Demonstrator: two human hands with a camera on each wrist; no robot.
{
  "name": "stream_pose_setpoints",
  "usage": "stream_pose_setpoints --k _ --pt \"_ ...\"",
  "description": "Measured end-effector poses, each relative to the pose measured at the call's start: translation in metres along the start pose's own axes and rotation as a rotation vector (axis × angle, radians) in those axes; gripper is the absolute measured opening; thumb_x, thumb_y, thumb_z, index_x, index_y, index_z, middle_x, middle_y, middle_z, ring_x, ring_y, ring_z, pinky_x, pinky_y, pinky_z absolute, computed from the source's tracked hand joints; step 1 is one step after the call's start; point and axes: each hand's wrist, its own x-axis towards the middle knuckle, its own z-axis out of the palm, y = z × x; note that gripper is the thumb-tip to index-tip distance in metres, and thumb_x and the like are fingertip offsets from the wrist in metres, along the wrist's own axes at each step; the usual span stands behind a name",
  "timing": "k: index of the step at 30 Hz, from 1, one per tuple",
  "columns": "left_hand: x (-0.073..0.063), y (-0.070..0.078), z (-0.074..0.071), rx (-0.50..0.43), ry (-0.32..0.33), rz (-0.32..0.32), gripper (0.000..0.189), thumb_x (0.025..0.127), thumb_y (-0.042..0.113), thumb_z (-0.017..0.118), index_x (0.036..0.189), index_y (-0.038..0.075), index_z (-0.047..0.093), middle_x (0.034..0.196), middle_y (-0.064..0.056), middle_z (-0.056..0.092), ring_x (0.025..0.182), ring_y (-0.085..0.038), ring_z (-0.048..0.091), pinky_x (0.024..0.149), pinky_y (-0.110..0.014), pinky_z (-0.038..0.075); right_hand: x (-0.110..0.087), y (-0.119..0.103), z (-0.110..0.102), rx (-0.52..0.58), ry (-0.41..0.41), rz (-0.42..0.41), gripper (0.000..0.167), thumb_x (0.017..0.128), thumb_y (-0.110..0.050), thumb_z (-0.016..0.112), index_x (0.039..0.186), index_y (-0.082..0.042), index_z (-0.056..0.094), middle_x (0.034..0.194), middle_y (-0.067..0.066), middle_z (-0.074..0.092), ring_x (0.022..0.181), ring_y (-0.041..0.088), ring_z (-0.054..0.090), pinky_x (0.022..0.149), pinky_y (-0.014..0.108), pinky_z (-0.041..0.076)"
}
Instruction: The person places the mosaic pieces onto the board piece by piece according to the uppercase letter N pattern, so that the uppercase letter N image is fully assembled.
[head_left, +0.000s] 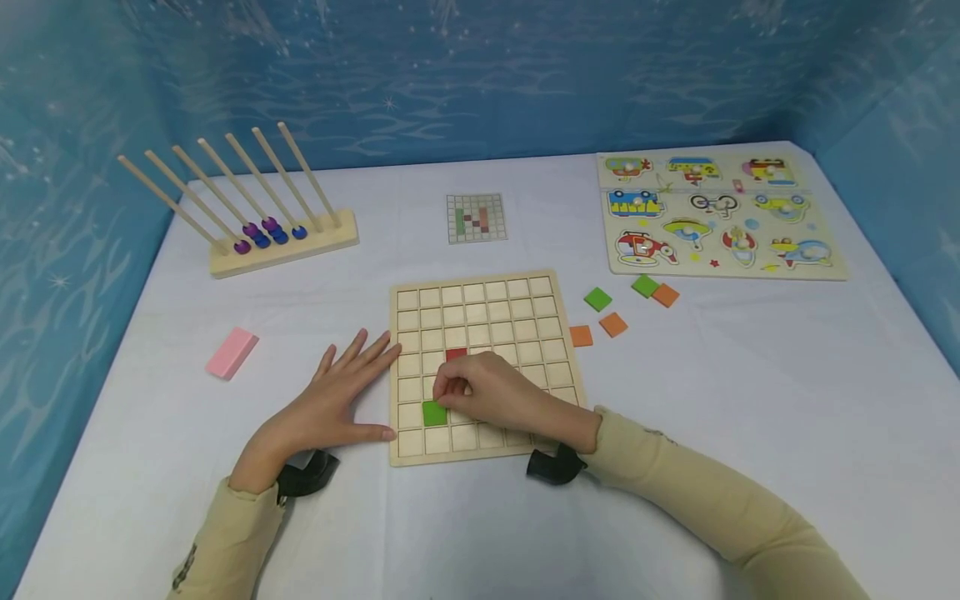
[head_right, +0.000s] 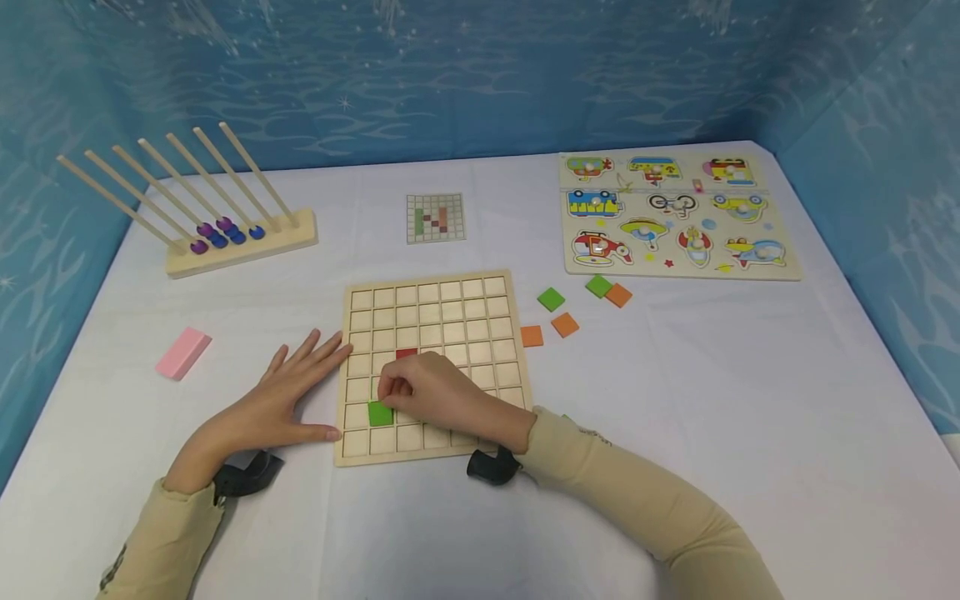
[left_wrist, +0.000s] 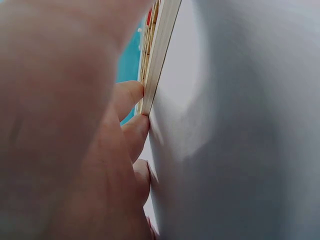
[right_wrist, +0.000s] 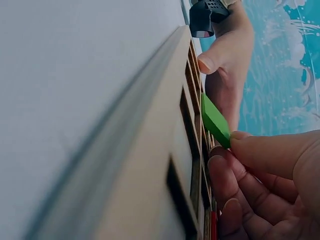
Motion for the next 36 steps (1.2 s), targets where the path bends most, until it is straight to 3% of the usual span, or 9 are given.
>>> stream_pose_setpoints --k 7,12,19,24,29,36 --pt "0.000 0.001 0.000 0.000 0.007 0.010 0.102 0.073 0.058 0.072 0.151 0.016 0.020 0.155 -0.005 0.010 0.140 -0.028 -0.005 0.104 -0.058 -0.005 0.000 0.002 -0.010 0.041 0.023 -0.041 0.006 0.085 -0.004 0.068 0.084 -0.009 0.071 0.076 -0.007 0.063 0.064 0.005 0.051 0.061 0.022 0.047" --pt "0.000 0.002 0.000 -0.002 -0.005 -0.001 0.103 0.072 0.058 0.072 0.151 0.016 0.020 0.155 -0.004 0.010 0.140 -0.027 -0.006 0.104 -0.057 -0.006 -0.005 0.002 -0.037 0.059 0.068 0.008 0.008 0.088 -0.007 0.065 0.093 -0.009 0.071 0.085 -0.002 0.067 0.072 0.008 0.055 0.066 0.025 0.048" --pt "-0.001 0.002 -0.001 -0.012 -0.006 0.005 0.105 0.071 0.054 0.075 0.151 0.015 0.020 0.155 -0.006 0.010 0.140 -0.028 -0.007 0.104 -0.057 -0.007 -0.035 0.025 -0.095 0.040 0.253 0.153 0.010 0.089 -0.009 0.065 0.096 -0.003 0.070 0.087 0.002 0.067 0.075 0.015 0.060 0.068 0.028 0.049" --pt "-0.001 0.002 -0.002 -0.007 -0.006 0.006 0.105 0.070 0.055 0.075 0.150 0.014 0.020 0.155 -0.006 0.010 0.140 -0.028 -0.007 0.104 -0.057 -0.006 -0.067 0.055 -0.124 0.032 0.392 0.313 0.019 0.091 -0.016 0.063 0.102 -0.001 0.068 0.089 0.010 0.065 0.072 0.026 0.058 0.056 0.025 0.046" --pt "-0.001 0.002 -0.002 -0.004 0.000 0.010 0.105 0.070 0.053 0.076 0.150 0.014 0.021 0.155 -0.007 0.011 0.140 -0.029 -0.006 0.104 -0.057 -0.006 -0.082 0.079 -0.133 -0.023 0.504 0.428 0.020 0.092 -0.016 0.061 0.106 -0.002 0.067 0.093 0.010 0.065 0.075 0.022 0.056 0.053 0.025 0.043" --pt "-0.001 0.001 0.000 0.000 -0.005 0.005 0.104 0.071 0.056 0.073 0.151 0.015 0.020 0.155 -0.005 0.010 0.140 -0.028 -0.007 0.104 -0.056 -0.006 -0.081 0.096 -0.128 -0.135 0.483 0.452 0.027 0.089 -0.011 0.065 0.112 0.003 0.065 0.097 0.016 0.063 0.080 0.023 0.054 0.064 0.026 0.042"
